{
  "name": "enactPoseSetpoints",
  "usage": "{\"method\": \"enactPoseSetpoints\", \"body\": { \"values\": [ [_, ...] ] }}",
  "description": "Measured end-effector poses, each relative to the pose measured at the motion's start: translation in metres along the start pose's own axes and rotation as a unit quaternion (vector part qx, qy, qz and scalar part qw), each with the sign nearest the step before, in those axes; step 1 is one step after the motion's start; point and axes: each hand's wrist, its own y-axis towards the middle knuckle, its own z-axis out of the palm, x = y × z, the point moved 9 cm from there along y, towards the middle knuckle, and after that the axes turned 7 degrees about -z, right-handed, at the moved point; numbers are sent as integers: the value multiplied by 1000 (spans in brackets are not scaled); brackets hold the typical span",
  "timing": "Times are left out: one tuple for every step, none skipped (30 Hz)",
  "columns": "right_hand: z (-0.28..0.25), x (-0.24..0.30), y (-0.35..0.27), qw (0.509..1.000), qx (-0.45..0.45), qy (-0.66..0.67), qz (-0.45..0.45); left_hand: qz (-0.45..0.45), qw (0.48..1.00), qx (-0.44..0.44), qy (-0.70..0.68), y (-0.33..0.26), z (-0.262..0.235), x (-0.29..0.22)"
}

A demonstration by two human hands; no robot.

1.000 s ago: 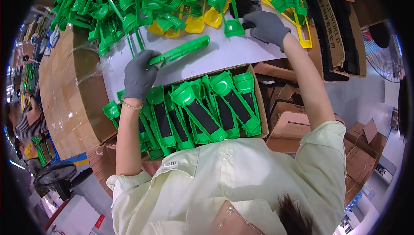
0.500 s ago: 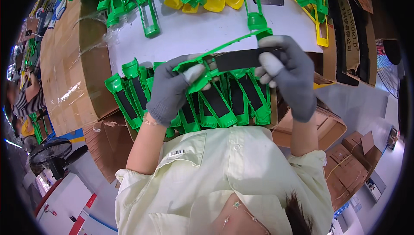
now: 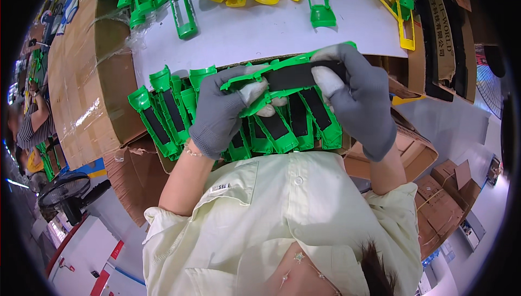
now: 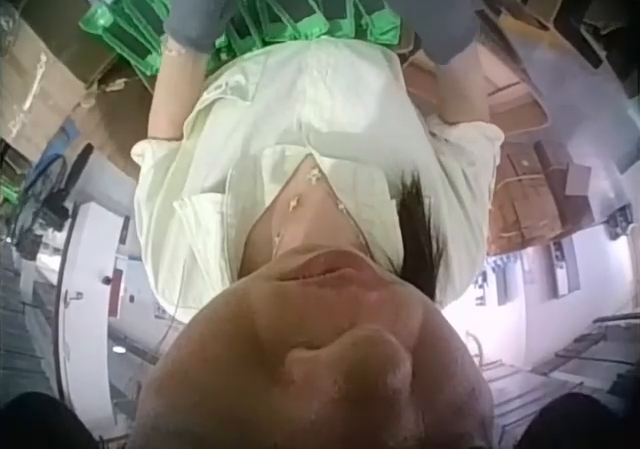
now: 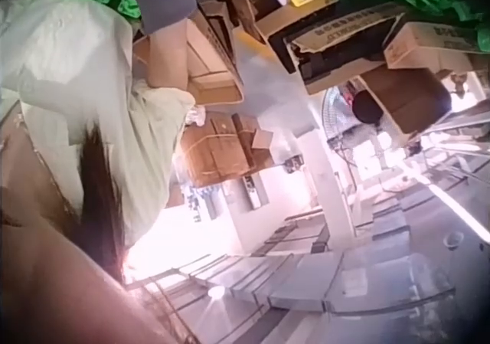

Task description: Manually inserting black components into green plastic frames and placing the finished units into a box.

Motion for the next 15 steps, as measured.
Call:
{"method": "enactPoseSetpoints", "body": {
  "values": [
    [1, -2, 1, 1000, 7, 18, 7, -16, 1000, -18, 0, 0, 1, 0],
    [2, -5, 0, 1000, 6, 17, 9, -17, 1000, -17, 1, 1, 2, 0],
    [3, -9, -2, 1000, 2, 9, 13, -18, 999, -19, 23, 2, 3, 0],
    [4, -12, -4, 1000, 0, 1, 18, -20, 999, -22, 44, 3, 2, 0],
    [3, -10, -6, 1000, 0, 1, 19, -21, 999, -21, 45, 2, 4, 0],
    [-3, -4, -9, 996, -16, -82, 24, -26, 998, -25, 48, 1, 5, 1],
    [-9, 1, -11, 985, -30, -165, 29, -30, 998, -28, 51, 0, 5, 2],
    [-12, 1, -12, 985, -31, -165, 31, -33, 998, -27, 51, -2, 6, 2],
    [-19, 3, -14, 976, -47, -210, 30, -26, 997, -26, 70, -3, 7, 1],
    [-28, 4, -17, 964, -66, -256, 30, -21, 995, -22, 91, -3, 10, -1],
    [-30, 0, -20, 963, -68, -258, 35, -25, 995, -17, 93, -4, 10, -2],
    [-28, -2, -20, 970, -58, -238, 8, -6, 992, -14, 122, -6, 10, -6],
    [-26, -2, -22, 975, -44, -215, -22, 13, 988, -13, 150, -10, 10, -9],
    [-30, -3, -29, 975, -43, -215, -19, 10, 989, -12, 150, -13, 9, -7],
    [-31, -15, -38, 991, -20, -121, 42, 4, 988, 7, 153, -16, 11, -4]
  ]
}}
